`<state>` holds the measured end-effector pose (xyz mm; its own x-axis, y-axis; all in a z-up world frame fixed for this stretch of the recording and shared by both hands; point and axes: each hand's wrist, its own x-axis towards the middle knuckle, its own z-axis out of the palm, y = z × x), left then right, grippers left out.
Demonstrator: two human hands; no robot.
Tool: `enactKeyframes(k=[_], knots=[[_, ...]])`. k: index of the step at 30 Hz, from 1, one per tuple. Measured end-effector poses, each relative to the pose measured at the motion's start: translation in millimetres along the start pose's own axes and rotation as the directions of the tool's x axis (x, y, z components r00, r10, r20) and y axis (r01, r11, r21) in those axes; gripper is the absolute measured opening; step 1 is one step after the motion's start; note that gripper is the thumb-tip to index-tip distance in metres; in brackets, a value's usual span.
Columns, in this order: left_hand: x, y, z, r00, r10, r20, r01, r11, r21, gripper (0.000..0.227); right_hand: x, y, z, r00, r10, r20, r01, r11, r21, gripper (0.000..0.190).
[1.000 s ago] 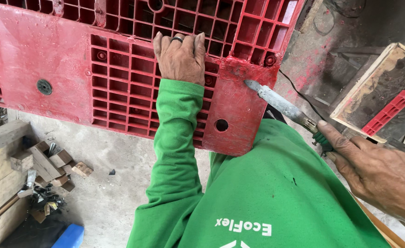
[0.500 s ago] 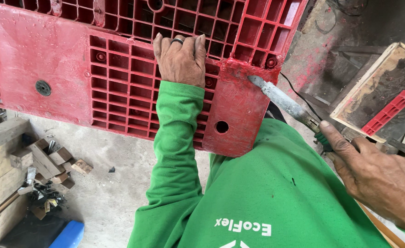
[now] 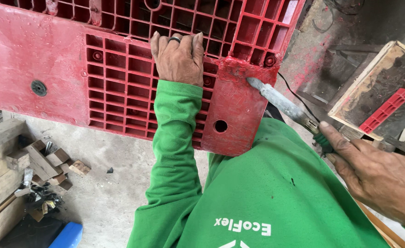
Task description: The person uses a chisel to scrape and remove excess plastic from the edge of a red plastic pallet. The person holds the pallet with one hand and repeatedly scrapes along the grid edge with the chisel in the other hand.
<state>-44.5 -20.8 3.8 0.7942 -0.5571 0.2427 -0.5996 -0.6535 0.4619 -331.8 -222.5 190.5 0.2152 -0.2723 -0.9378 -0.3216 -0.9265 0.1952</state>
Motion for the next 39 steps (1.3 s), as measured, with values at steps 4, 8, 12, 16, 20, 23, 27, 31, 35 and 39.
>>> enactKeyframes(k=[4,8,12,16,20,23,27,31,35,39], knots=[[2,0,0,1.000,-0.001,-0.006,0.001,1.000,-0.003,0.040,2,-3,-8,0.996,-0.056,-0.067,0.065,0.989,0.133,0.079],[1,-1,2,1.000,0.006,-0.027,-0.006,1.000,0.005,0.040,2,-7,-15,0.994,-0.072,-0.085,0.080,0.993,0.084,0.077],[0,-2,3,0.999,0.012,-0.038,-0.012,1.000,-0.001,0.040,1,-14,-22,0.997,-0.052,-0.060,0.055,0.997,0.046,0.077],[0,-5,4,0.999,0.019,-0.050,-0.019,1.000,-0.001,0.040,1,-16,-23,0.990,-0.074,-0.119,0.073,0.997,-0.012,0.073],[0,-6,6,0.997,0.019,-0.069,-0.020,1.000,-0.018,0.039,9,-8,-10,0.978,-0.095,-0.188,0.113,0.990,0.089,0.077],[1,-7,7,0.998,0.003,-0.056,-0.003,1.000,0.001,0.039,12,-4,7,0.954,-0.137,-0.267,0.182,0.971,0.153,0.077],[0,-6,6,0.997,0.002,-0.071,-0.002,1.000,-0.006,0.039,7,-1,29,0.895,-0.197,-0.399,0.300,0.929,0.216,0.081],[0,-4,6,0.997,0.010,-0.079,-0.010,1.000,0.006,0.038,8,-1,39,0.764,-0.172,-0.622,0.379,0.899,0.218,0.082],[1,-2,5,0.996,0.024,-0.081,-0.023,1.000,0.010,0.037,3,-7,40,0.840,-0.108,-0.531,0.254,0.944,0.210,0.078],[0,-3,5,0.998,0.022,-0.060,-0.020,0.999,0.027,0.038,9,-7,39,0.774,-0.103,-0.624,0.287,0.937,0.201,0.080]])
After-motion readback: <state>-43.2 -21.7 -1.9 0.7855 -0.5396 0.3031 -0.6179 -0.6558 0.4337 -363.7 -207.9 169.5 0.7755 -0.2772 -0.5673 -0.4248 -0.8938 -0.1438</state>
